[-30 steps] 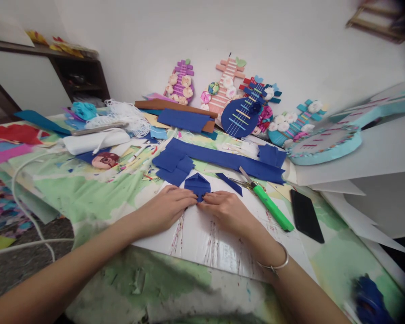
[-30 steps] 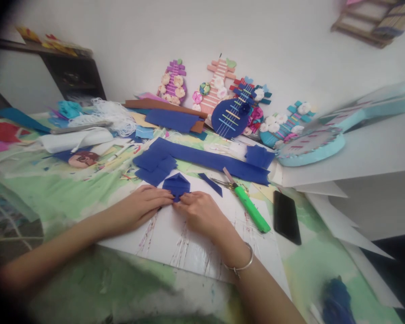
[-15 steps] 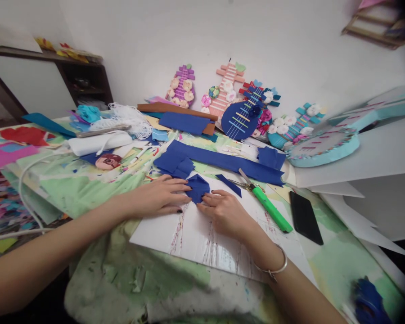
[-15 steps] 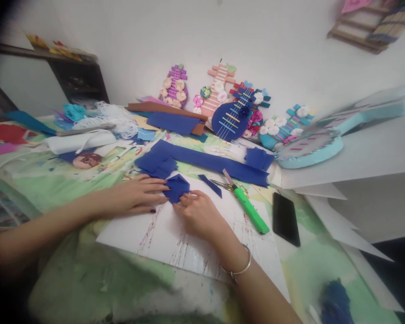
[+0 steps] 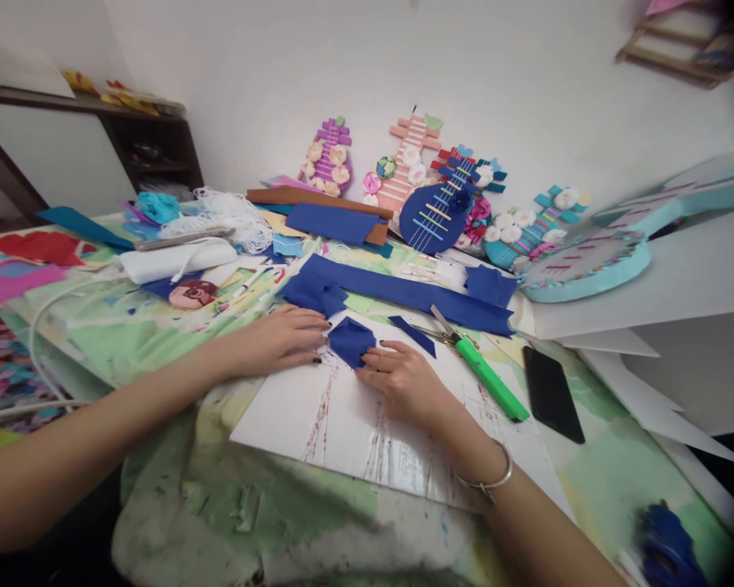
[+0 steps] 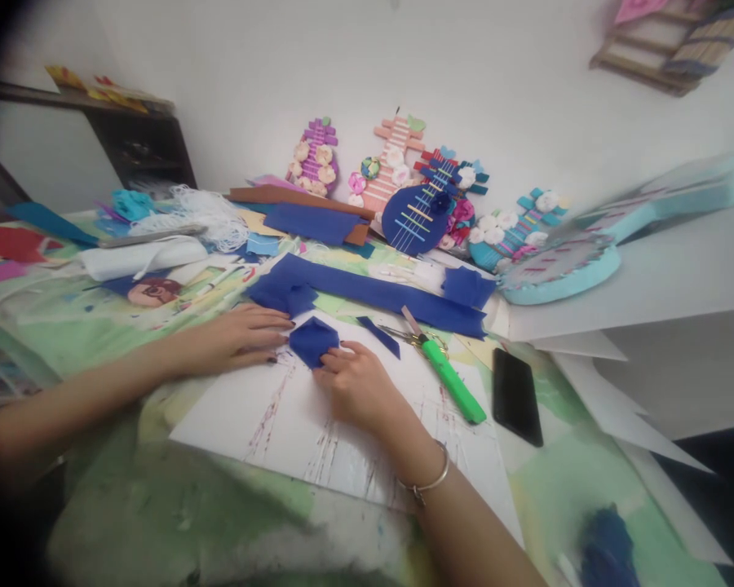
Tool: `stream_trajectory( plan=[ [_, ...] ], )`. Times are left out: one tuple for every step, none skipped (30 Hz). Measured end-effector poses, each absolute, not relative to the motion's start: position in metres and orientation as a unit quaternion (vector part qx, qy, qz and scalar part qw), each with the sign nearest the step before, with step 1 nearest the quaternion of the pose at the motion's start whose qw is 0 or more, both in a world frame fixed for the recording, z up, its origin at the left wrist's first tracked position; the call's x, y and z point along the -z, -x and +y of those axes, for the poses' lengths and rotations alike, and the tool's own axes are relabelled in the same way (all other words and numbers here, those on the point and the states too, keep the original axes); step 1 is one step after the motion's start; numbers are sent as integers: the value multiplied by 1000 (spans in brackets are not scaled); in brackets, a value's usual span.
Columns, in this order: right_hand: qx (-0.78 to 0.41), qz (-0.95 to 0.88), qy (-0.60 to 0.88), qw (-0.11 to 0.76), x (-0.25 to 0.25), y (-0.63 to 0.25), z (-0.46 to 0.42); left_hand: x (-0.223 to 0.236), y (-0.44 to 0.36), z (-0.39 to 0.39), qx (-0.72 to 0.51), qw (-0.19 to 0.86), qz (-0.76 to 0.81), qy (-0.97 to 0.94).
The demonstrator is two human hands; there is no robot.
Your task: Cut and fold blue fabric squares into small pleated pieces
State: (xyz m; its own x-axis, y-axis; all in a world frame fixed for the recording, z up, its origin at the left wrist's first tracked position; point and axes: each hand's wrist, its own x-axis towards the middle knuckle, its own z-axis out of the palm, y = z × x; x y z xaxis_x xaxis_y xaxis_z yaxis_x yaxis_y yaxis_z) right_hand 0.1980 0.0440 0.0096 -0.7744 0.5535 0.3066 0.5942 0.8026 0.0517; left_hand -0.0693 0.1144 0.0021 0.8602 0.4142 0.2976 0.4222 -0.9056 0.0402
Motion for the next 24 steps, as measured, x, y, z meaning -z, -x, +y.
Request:
stream_trajectory(
  plan=[
    [74, -936, 308, 154, -8, -200, 46, -2, 67, 114, 162, 26, -220, 962],
    [77, -931, 314, 167, -6, -202, 47, -2, 64, 113, 172, 38, -224, 958],
    [80, -926, 324, 178, -5, -205, 49, -2, 61, 112, 184, 48, -228, 955],
    [81, -920, 335, 186, -4, -207, 50, -2, 56, 110, 197, 54, -230, 952],
    [80, -915, 347, 191, -3, -210, 52, -3, 51, 108, 205, 54, -227, 951],
    [77, -910, 358, 196, -2, -212, 53, -3, 46, 106, 211, 49, -217, 952],
    [70, -905, 367, 204, -2, -215, 55, -4, 40, 104, 209, 39, -200, 956],
    [61, -900, 374, 215, -1, -217, 56, -5, 35, 103, 201, 29, -186, 961],
    [50, -895, 380, 230, -1, -219, 57, -5, 30, 101, 196, 23, -174, 965],
    [38, -889, 383, 248, 0, -220, 58, -6, 26, 100, 187, 21, -167, 968],
    [27, -884, 384, 266, 1, -221, 59, -7, 22, 100, 178, 20, -162, 970],
    [20, -881, 382, 279, 1, -221, 59, -8, 19, 100, 170, 22, -159, 972],
    [15, -880, 379, 286, 2, -221, 59, -9, 18, 101, 163, 25, -157, 974],
    [14, -881, 376, 288, 2, -220, 59, -10, 16, 101, 156, 29, -154, 975],
    [13, -884, 372, 284, 2, -219, 59, -11, 16, 102, 150, 35, -152, 976],
    [12, -887, 370, 276, 1, -218, 58, -12, 16, 104, 144, 40, -149, 977],
    [10, -891, 369, 264, 1, -217, 57, -12, 17, 105, 138, 44, -147, 978],
    [7, -894, 371, 253, 0, -215, 57, -13, 17, 106, 131, 45, -145, 980],
    [5, -895, 374, 244, 0, -215, 56, -13, 18, 108, 124, 44, -143, 981],
    [3, -895, 377, 237, 0, -214, 56, -14, 19, 109, 118, 39, -141, 982],
    [2, -895, 380, 235, 0, -214, 56, -14, 19, 111, 113, 33, -140, 983],
    [3, -894, 381, 237, 0, -214, 57, -14, 20, 113, 108, 25, -140, 984],
    [6, -893, 381, 241, 1, -214, 57, -14, 21, 115, 105, 17, -140, 984],
    [9, -892, 380, 245, 1, -215, 58, -14, 21, 116, 104, 8, -141, 985]
  ],
)
